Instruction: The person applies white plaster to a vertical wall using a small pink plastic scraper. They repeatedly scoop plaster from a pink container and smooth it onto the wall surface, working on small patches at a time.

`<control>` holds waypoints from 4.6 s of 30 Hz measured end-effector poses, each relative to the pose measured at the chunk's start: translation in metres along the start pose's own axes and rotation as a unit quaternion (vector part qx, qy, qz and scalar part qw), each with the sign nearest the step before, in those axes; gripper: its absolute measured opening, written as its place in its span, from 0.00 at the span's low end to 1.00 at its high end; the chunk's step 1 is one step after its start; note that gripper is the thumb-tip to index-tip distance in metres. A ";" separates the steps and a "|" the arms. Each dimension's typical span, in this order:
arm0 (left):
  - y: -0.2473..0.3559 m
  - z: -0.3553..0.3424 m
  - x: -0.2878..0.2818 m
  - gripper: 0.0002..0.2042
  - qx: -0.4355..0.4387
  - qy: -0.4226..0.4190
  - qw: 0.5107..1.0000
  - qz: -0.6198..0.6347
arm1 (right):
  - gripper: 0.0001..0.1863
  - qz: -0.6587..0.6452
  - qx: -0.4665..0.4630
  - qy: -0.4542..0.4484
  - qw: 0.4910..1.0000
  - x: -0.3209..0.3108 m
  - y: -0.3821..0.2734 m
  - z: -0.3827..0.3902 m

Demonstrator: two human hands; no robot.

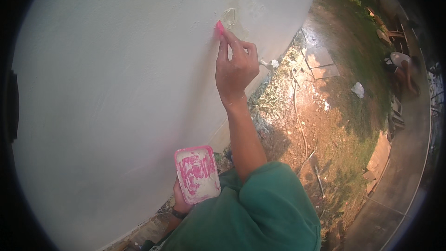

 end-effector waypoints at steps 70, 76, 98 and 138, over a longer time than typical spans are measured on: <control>-0.026 -0.007 -0.048 0.31 -0.027 -0.072 0.983 0.166 | 0.15 -0.265 0.145 -0.085 0.949 -0.025 0.031 -0.041; -0.028 -0.007 -0.043 0.32 -0.031 -0.090 0.973 0.212 | 0.10 -0.126 0.019 -0.036 0.991 -0.021 0.034 -0.057; -0.021 -0.006 -0.031 0.33 0.021 -0.111 0.992 -0.054 | 0.14 -0.013 -0.166 -0.075 0.983 -0.002 0.014 -0.009; -0.022 -0.010 -0.035 0.33 0.019 -0.017 1.000 0.012 | 0.17 -0.153 -0.011 -0.111 0.982 0.006 0.025 -0.059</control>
Point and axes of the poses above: each hand's wrist, its own z-axis away from the middle knuckle, its own x-axis out of the palm, y = z × x, the point moved 4 cm from there along -z, towards the middle knuckle, and after that the axes turned 12 degrees about -y, right-handed, at the moved point
